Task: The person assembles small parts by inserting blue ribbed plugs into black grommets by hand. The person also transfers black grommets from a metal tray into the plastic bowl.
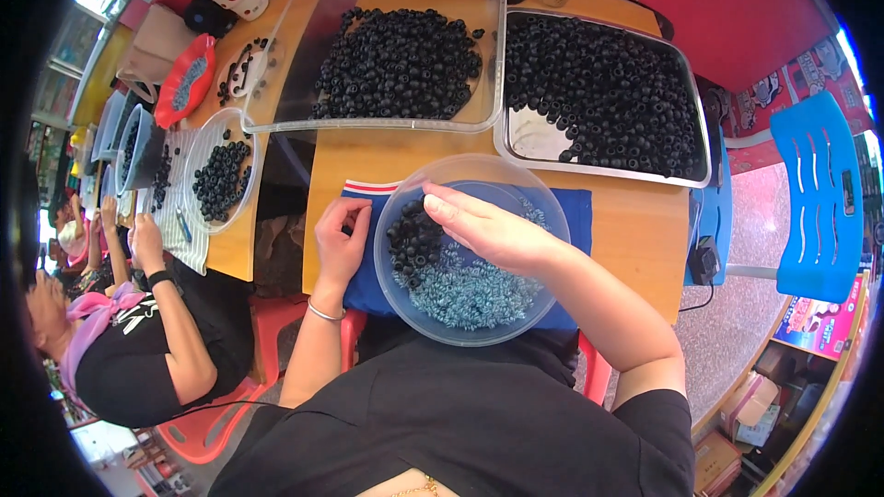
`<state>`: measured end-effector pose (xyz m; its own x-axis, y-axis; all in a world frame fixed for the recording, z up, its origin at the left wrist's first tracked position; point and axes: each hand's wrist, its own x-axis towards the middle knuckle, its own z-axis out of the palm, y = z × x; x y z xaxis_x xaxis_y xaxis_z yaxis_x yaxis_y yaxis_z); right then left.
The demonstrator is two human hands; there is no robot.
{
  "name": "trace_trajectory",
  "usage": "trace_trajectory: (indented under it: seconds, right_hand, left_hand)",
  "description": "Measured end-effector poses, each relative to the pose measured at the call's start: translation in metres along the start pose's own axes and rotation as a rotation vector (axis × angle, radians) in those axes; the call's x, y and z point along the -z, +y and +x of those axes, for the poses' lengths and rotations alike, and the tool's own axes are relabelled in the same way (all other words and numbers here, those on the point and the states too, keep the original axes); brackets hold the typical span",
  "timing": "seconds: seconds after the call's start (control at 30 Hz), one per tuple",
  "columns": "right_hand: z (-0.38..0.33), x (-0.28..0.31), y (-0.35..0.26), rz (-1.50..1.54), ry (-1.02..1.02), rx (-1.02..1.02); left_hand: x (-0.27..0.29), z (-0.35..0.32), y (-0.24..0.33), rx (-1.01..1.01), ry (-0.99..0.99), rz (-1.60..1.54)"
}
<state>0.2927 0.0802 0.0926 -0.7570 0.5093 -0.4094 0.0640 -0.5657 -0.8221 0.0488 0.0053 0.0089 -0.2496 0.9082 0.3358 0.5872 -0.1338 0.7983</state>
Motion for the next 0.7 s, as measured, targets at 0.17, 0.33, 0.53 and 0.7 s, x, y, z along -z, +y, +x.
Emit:
trace_trajectory:
  seconds: [0.17,0.33,0.53,0.7]
  right_hand:
    - [-0.021,0.026,-0.031,-0.313,-0.053,0.191]
    - [-0.032,0.050,-0.035,-0.613,0.242,0.226]
    - [-0.021,0.027,0.009,-1.353,0.159,0.274]
    - [-0.010,0.018,0.030,-1.475,0.201,0.330]
  left_hand:
    - [0.002,0.000,0.000,-0.001,0.001,0.004]
    - [0.001,0.000,-0.003,0.001,-0.005,-0.003]
    - [-0.001,0.000,-0.002,0.005,-0.020,0.024]
    - [-0.002,-0.001,-0.004,0.003,-0.004,-0.005]
